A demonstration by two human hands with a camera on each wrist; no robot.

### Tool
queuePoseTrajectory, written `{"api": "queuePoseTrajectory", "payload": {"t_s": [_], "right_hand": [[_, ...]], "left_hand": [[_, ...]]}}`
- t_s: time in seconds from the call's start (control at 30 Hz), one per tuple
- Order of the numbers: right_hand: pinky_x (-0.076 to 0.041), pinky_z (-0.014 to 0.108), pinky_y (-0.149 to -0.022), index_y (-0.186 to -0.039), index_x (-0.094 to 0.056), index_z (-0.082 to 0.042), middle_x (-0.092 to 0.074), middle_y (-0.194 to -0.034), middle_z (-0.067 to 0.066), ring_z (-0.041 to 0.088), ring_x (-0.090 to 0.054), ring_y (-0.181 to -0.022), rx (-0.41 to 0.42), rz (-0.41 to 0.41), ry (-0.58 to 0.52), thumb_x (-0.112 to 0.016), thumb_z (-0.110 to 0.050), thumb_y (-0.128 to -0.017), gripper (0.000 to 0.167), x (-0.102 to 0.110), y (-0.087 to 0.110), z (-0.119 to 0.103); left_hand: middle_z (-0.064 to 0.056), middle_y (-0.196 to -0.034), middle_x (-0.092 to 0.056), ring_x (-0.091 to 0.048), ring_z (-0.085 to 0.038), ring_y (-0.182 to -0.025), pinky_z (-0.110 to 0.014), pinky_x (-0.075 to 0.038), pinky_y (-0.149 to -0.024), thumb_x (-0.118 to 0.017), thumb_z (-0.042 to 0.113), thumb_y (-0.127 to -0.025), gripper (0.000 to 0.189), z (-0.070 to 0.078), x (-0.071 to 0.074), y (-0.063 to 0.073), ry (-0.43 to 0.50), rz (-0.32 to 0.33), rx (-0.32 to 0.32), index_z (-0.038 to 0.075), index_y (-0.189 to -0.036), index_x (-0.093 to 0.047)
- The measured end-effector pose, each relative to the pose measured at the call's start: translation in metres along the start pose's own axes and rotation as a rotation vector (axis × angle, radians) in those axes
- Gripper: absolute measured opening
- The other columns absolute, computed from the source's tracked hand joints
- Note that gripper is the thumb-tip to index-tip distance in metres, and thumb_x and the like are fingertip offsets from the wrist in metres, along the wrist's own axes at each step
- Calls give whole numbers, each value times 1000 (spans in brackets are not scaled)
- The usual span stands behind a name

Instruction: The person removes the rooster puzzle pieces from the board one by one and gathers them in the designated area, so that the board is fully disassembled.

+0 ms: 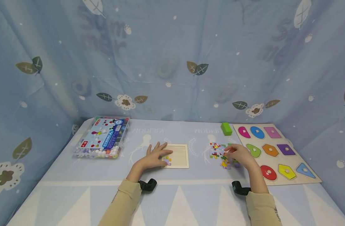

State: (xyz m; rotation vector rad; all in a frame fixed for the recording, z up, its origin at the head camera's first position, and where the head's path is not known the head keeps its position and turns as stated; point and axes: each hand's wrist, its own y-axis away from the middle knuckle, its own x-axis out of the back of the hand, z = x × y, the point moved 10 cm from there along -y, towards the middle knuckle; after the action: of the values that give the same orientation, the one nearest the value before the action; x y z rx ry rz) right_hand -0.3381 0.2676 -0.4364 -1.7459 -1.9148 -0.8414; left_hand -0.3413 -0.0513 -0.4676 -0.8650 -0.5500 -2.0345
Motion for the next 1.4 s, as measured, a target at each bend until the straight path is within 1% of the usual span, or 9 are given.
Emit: {"api": "queuePoseTrajectory", "payload": {"t_s": [0.1,0.23,0.37,0.5,0.73,0.9,1.03,1.2,1.4], "right_hand": [[-44,26,-62,-101,-63,-1,-57,-83,6,19,-51,-75,112,97,-83,-63,-14,-85,21,1,-2,-19],[-47,23,-66,-102,-63,1,-62,-88,8,17,-56,-79,210,126,-179,-62,-14,-87,21,-14,-4,-46],[-47,23,-68,-105,-63,-1,-63,-94,10,16,-56,-82,216,102,-200,-63,-14,-87,22,-39,-9,-64],[-47,25,-67,-102,-65,-4,-64,-90,6,16,-57,-81,231,69,-180,-65,-11,-85,18,-67,-13,-84],[-47,27,-68,-96,-67,-4,-65,-84,2,14,-58,-78,306,-32,-188,-66,-6,-83,14,-112,-16,-120],[-47,26,-66,-94,-68,-7,-65,-83,2,14,-58,-78,321,-68,-200,-66,-6,-83,11,-131,-17,-133],[-47,26,-65,-94,-68,-7,-65,-84,3,13,-59,-78,324,-87,-202,-66,-6,-83,11,-140,-17,-139],[-47,29,-73,-94,-67,-7,-64,-83,2,13,-59,-79,324,-113,-156,-66,-5,-82,12,-151,-16,-141],[-47,30,-74,-93,-67,-8,-63,-83,0,13,-57,-79,349,-181,-32,-67,-7,-81,12,-165,-13,-146]], "left_hand": [[-11,-153,-19,1,-36,-141,-56,15,-106,-62,25,-78,57,1,0,0,-4,-2,1,14,-133,-52],[-11,-153,-18,1,-35,-141,-55,15,-106,-62,27,-79,57,2,0,1,-8,-4,1,15,-133,-52],[-11,-153,-18,1,-35,-141,-55,15,-106,-62,27,-79,57,3,-1,0,-10,-3,-3,15,-133,-52],[-10,-153,-18,2,-35,-141,-56,15,-106,-63,27,-79,57,2,-3,-1,-11,-7,0,15,-133,-51],[-10,-153,-18,2,-35,-141,-56,16,-106,-61,26,-78,58,2,-1,-1,-20,-4,5,16,-134,-51],[-13,-153,-19,1,-37,-140,-55,16,-105,-60,24,-77,58,3,0,1,-14,15,-18,13,-134,-51],[-11,-153,-18,1,-36,-141,-56,15,-106,-62,28,-77,61,2,0,0,-18,1,-6,12,-135,-49],[-12,-153,-17,2,-38,-140,-57,13,-106,-65,33,-74,67,3,1,1,-16,-9,1,13,-136,-48],[-13,-153,-18,1,-41,-139,-63,10,-104,-74,42,-71,77,-4,11,6,-132,21,55,16,-138,-45]]}}
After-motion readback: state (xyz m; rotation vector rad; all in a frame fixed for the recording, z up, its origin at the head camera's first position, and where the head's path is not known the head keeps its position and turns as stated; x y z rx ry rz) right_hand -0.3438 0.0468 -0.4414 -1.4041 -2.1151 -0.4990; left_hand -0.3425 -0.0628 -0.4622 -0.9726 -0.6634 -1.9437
